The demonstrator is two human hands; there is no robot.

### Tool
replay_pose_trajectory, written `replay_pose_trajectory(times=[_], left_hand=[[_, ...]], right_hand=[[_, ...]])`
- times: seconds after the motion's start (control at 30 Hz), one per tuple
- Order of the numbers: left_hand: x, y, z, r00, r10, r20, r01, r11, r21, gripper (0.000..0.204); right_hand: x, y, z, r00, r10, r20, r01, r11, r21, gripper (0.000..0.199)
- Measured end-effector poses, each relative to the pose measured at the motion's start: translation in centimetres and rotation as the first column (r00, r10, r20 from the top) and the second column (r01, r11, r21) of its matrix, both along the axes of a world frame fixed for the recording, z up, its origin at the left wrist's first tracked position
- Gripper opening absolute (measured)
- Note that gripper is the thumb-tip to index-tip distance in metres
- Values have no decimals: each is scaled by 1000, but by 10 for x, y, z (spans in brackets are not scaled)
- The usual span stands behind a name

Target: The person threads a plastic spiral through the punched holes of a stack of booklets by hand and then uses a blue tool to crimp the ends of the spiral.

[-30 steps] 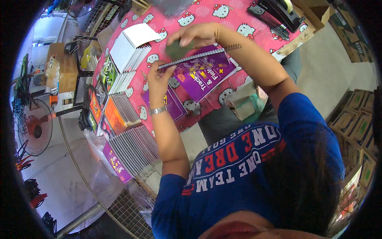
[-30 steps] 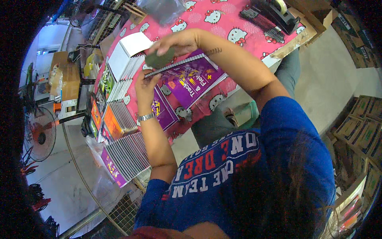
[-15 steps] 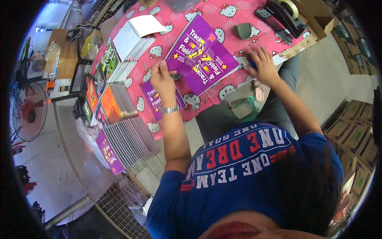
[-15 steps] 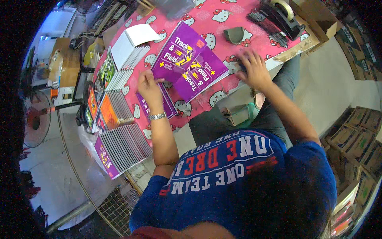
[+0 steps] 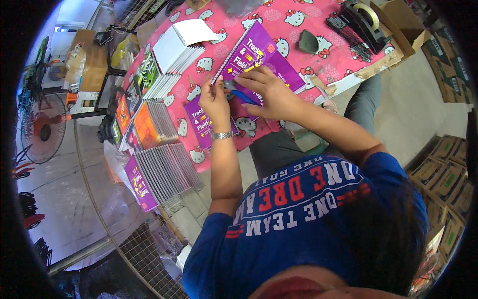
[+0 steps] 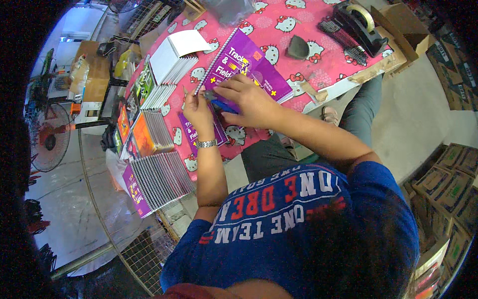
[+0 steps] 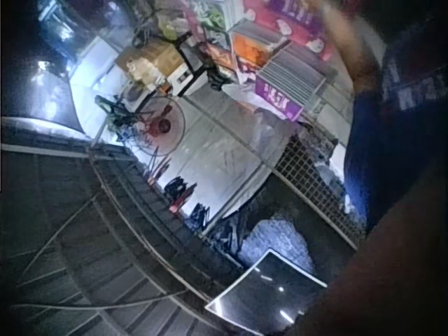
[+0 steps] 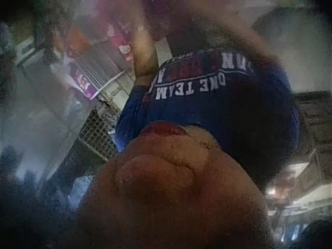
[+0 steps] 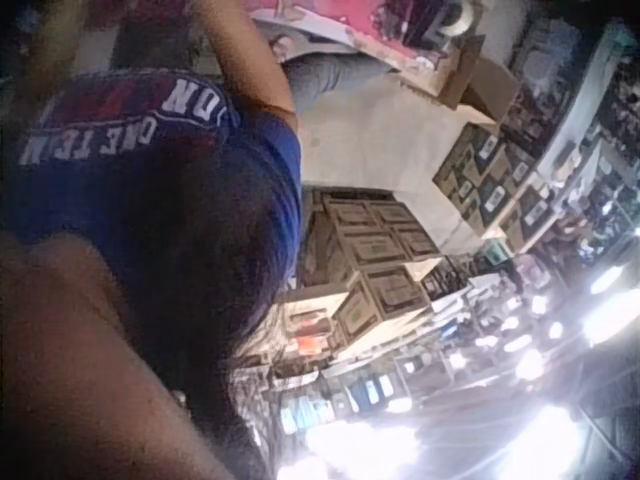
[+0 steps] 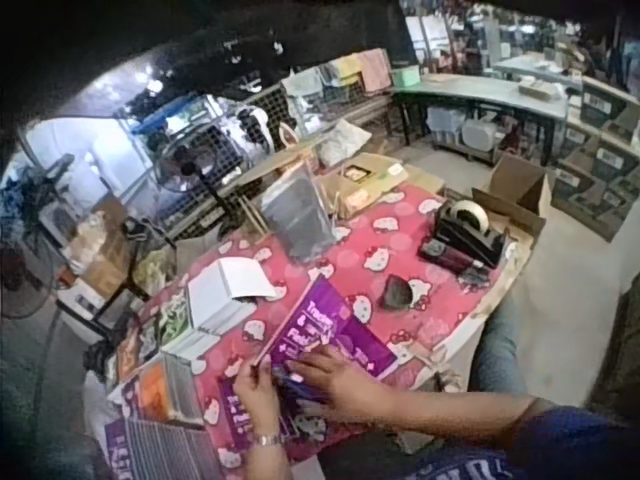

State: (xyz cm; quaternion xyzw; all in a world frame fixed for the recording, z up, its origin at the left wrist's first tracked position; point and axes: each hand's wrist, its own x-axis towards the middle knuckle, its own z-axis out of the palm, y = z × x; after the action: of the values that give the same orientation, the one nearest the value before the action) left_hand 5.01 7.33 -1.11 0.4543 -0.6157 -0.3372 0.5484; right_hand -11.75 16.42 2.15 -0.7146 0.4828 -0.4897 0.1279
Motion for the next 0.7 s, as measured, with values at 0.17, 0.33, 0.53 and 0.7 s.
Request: replay_pose_trajectory(times=[0.17, 0.33, 0.53, 0.7], left_hand=[[1, 3, 0, 996, 20, 90, -15, 998, -56, 20], [4, 12, 1, 999, 23, 44, -22, 999, -31, 20], [52, 2, 94, 975, 98, 199, -29, 946, -322, 11], [81, -37, 99, 639, 163, 751, 109, 948, -298, 12]], right_hand=[[7, -14, 5, 974, -13, -225, 4, 999, -37, 55], [5, -14, 10, 747, 92, 658, -520, 697, 494, 47], [-56, 32, 13, 892, 50, 449, -314, 784, 536, 42], [-136, 72, -72, 875, -349, -335, 472, 771, 427, 48]])
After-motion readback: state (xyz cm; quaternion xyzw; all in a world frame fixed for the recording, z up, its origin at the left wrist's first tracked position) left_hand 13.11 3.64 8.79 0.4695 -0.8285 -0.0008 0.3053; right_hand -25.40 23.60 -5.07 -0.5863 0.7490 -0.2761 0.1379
